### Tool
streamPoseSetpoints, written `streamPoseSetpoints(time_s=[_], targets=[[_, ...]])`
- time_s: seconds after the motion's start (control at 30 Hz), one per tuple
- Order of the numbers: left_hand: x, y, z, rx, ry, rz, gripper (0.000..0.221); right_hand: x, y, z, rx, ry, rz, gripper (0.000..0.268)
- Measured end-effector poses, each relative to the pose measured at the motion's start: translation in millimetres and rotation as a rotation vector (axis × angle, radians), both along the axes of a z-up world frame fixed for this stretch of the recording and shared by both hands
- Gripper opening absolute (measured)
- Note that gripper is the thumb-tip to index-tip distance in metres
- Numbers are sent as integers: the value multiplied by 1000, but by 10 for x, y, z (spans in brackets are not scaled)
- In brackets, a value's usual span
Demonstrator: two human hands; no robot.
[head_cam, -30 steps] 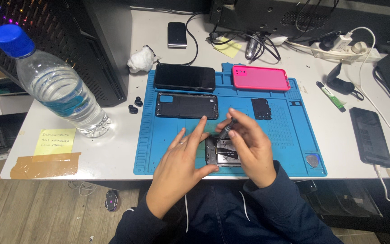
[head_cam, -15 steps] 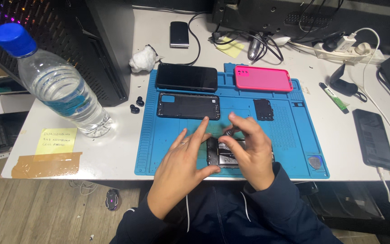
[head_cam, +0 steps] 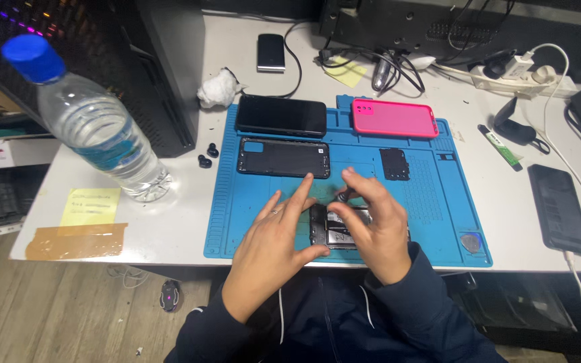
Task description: The person uses a screwdriver to remove screws from a disassembled smartphone placed on a blue mat. They lift and set aside a metal shield plate, then continue unscrewing components inside the phone chassis. The person handles the phone and internal parts while working at a cluttered desk.
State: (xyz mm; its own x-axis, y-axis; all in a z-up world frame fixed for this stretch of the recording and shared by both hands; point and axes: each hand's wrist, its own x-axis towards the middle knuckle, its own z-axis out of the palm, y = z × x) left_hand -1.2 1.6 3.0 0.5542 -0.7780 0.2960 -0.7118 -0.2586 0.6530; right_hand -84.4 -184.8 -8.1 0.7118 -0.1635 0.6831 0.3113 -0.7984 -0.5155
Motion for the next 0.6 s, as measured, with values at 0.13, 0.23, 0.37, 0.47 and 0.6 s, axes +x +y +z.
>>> streamPoseSetpoints(time_s=[0.13, 0.23, 0.37, 0.47, 0.6], targets=[[-1, 5, -14, -13, -45, 15, 118, 15, 6, 87, 16, 50, -150, 61], [43, 106, 5, -103, -76, -20, 109, -61, 28, 199, 407, 69, -95, 55], [267, 359, 6, -156, 62, 221, 57, -318, -174, 274, 469, -182, -139, 53], [429, 465, -7, -123, -60, 359, 25, -518, -366, 301, 452, -210, -180, 51], [498, 314, 94, -6, -154, 249, 12, -628, -600, 164, 468, -251, -177, 47]])
